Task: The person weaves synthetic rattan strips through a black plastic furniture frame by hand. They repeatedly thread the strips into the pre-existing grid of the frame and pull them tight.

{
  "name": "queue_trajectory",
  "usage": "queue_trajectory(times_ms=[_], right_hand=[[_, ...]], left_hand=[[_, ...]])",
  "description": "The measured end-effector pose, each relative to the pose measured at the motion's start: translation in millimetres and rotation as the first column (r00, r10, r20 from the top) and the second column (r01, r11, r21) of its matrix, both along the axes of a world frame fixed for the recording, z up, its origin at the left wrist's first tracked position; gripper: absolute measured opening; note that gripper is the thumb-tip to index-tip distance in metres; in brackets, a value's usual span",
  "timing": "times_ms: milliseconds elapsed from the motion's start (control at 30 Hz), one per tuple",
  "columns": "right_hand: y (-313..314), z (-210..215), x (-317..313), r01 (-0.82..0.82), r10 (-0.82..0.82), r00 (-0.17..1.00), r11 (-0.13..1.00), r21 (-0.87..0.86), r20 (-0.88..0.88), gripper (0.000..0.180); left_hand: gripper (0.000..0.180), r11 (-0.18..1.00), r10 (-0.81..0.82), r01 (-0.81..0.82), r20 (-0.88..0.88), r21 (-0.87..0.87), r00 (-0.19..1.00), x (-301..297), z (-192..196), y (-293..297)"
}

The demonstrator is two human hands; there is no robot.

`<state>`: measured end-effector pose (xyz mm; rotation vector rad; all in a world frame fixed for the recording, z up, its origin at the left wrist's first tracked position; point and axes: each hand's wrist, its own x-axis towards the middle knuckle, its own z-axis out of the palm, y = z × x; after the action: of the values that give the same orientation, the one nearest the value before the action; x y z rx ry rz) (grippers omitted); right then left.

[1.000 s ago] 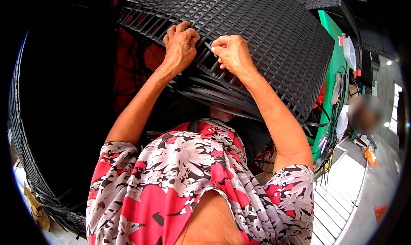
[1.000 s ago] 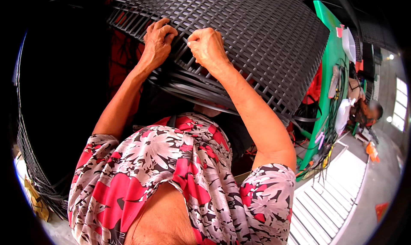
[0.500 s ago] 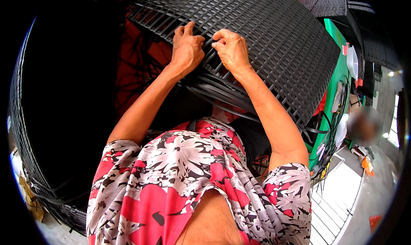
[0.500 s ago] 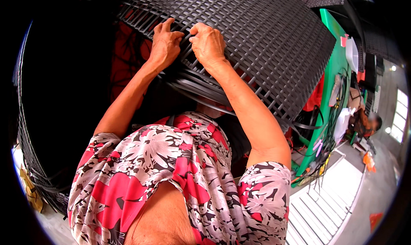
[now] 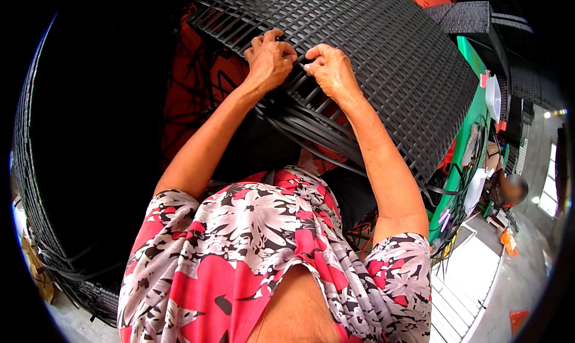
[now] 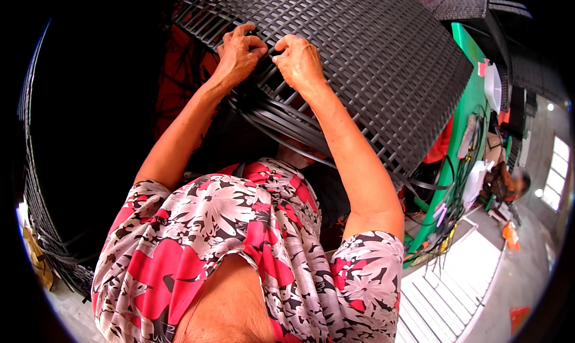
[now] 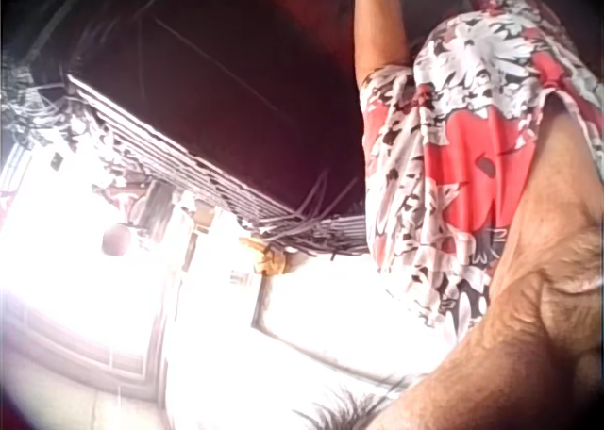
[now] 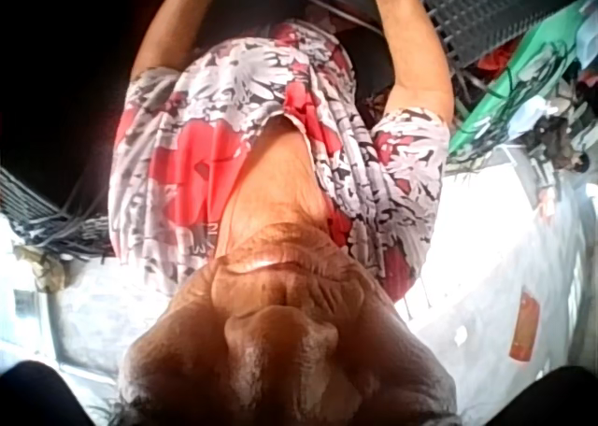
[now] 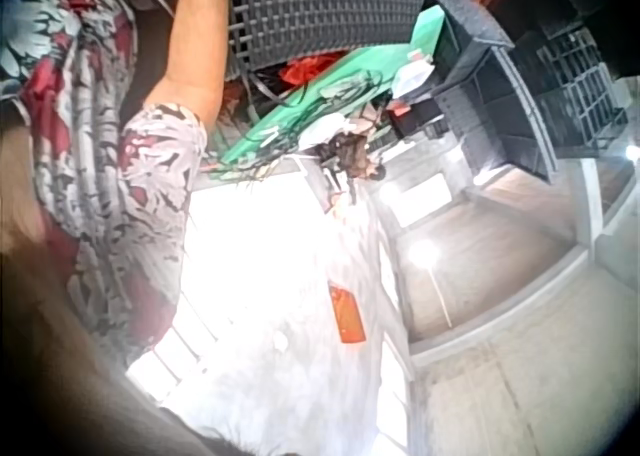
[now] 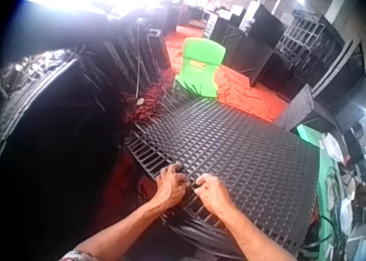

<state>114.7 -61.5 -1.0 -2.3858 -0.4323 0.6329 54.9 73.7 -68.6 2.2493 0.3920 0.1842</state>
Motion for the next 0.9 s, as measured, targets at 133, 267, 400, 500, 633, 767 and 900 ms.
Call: queue_trajectory(times_ms=[133, 267, 400, 500, 633, 767, 900], right_hand=[[8, 8, -9, -0.132, 0.115, 0.953, 0.990, 0.042, 0.279, 0.024], [5, -10, -5, -0.231, 0.126, 0.927, 0.934, 0.272, 0.354, 0.025], [8, -21, -3, -0.192, 0.142, 0.901, 0.978, 0.083, 0.410, 0.023], [6, -19, -4, -0.108, 0.083, 0.901, 0.994, 0.034, 0.425, 0.020], [-2, -5, -5, -0.164, 0.176, 0.908, 0.984, -0.064, 0.381, 0.017], [-6, 0, -8, -0.179, 0.201, 0.922, 0.979, -0.096, 0.330, 0.020], [-7, -4, -6, -0.190, 0.194, 0.928, 0.981, -0.044, 0.318, 0.017]], left_hand=[[0.006, 0.991, 0.066, -0.050, 0.126, -0.126, 0.990, 0, 11, 17], [0.004, 0.987, 0.094, -0.011, 0.525, -0.159, 0.846, 6, 52, 43], [0.012, 0.997, 0.009, -0.044, 0.478, 0.063, 0.878, 8, 38, 60], [0.026, 0.986, -0.116, 0.070, 0.327, 0.150, 0.938, -5, 23, 33], [0.021, 0.933, -0.174, 0.106, 0.174, 0.344, 0.969, -9, -5, 21], [0.019, 0.948, -0.152, 0.127, 0.065, 0.292, 0.986, -5, -17, 12], [0.017, 0.992, -0.069, 0.072, -0.027, 0.101, 0.997, 6, -16, 12]])
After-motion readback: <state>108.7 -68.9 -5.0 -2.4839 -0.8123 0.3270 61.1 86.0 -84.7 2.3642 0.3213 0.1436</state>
